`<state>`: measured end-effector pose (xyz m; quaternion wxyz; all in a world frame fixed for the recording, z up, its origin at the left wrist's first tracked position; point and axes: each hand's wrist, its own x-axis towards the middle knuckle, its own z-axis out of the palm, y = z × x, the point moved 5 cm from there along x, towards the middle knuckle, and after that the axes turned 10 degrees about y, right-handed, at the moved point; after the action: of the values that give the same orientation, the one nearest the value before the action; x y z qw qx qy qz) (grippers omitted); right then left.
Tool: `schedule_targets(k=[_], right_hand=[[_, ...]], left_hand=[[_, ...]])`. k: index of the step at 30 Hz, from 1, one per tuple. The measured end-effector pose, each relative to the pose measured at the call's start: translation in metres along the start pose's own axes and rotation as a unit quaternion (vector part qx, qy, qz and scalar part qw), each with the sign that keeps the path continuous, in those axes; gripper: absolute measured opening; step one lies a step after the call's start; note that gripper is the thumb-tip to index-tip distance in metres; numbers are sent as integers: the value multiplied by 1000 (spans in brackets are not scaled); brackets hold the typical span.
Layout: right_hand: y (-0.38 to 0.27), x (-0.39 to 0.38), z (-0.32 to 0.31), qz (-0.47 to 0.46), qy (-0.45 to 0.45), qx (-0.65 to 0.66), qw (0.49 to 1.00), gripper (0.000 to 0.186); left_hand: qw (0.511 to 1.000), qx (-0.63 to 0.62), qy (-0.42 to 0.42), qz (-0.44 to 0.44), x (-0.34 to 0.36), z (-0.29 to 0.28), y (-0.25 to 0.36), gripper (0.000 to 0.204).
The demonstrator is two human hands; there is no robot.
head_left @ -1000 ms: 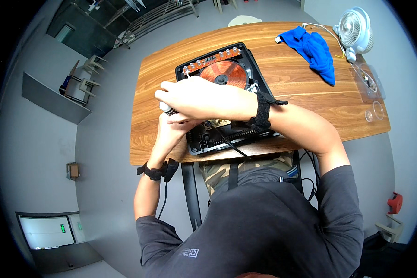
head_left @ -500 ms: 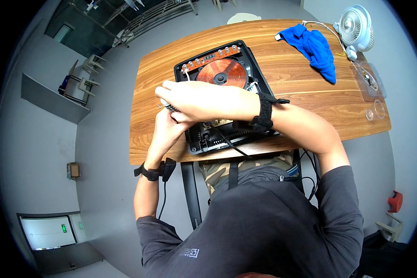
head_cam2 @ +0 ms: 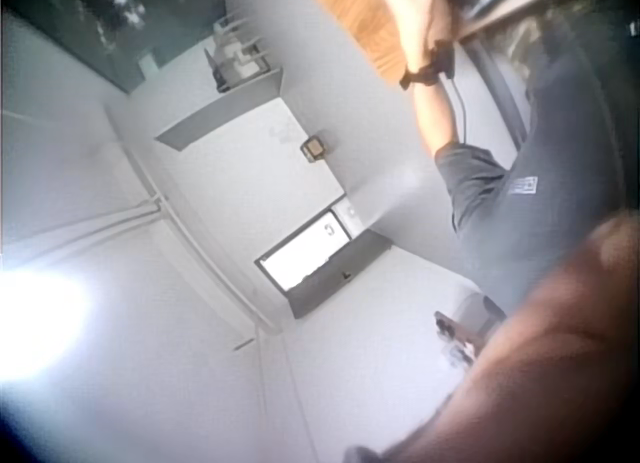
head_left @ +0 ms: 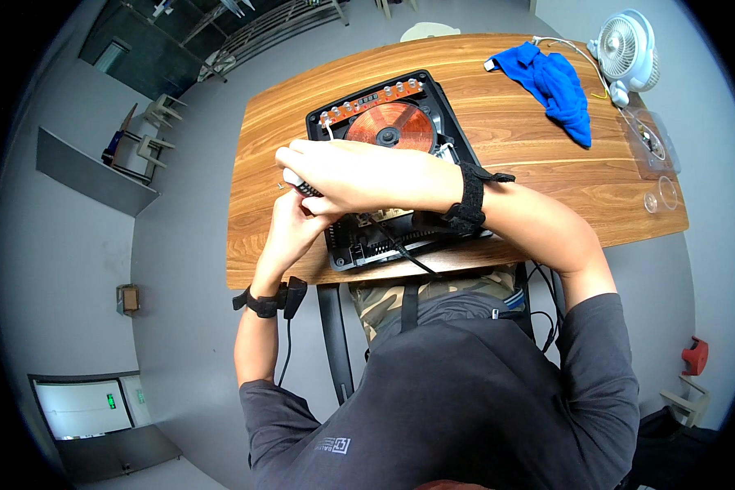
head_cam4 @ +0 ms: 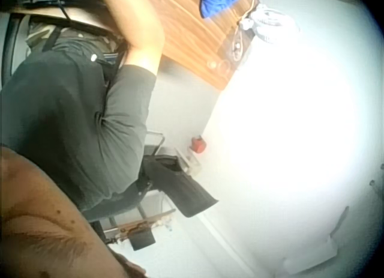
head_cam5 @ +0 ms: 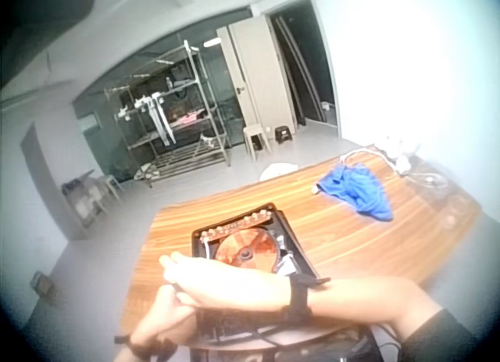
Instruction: The person uses a screwdriver to remove screws from the bottom of a black electronic device, flips it over to reveal the internal components, and continues to unscrew parts from the interior.
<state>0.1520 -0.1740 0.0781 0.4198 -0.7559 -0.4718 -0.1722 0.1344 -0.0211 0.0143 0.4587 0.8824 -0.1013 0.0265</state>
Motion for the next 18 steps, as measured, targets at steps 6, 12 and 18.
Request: schedule_targets(k=[6,12,18], right_hand=[[-8,0,-4,16,-1,-14,1000,36],[-6,1,-2,14,-5,24,1000,38],[3,-1,-1,-12,28,14,999,39]], left_hand=[[999,17,21,29,-1,2,1,19],[999,2,-2,52,-3,3,8,22],[998,-5,-17,57,0,-1,-4,28]])
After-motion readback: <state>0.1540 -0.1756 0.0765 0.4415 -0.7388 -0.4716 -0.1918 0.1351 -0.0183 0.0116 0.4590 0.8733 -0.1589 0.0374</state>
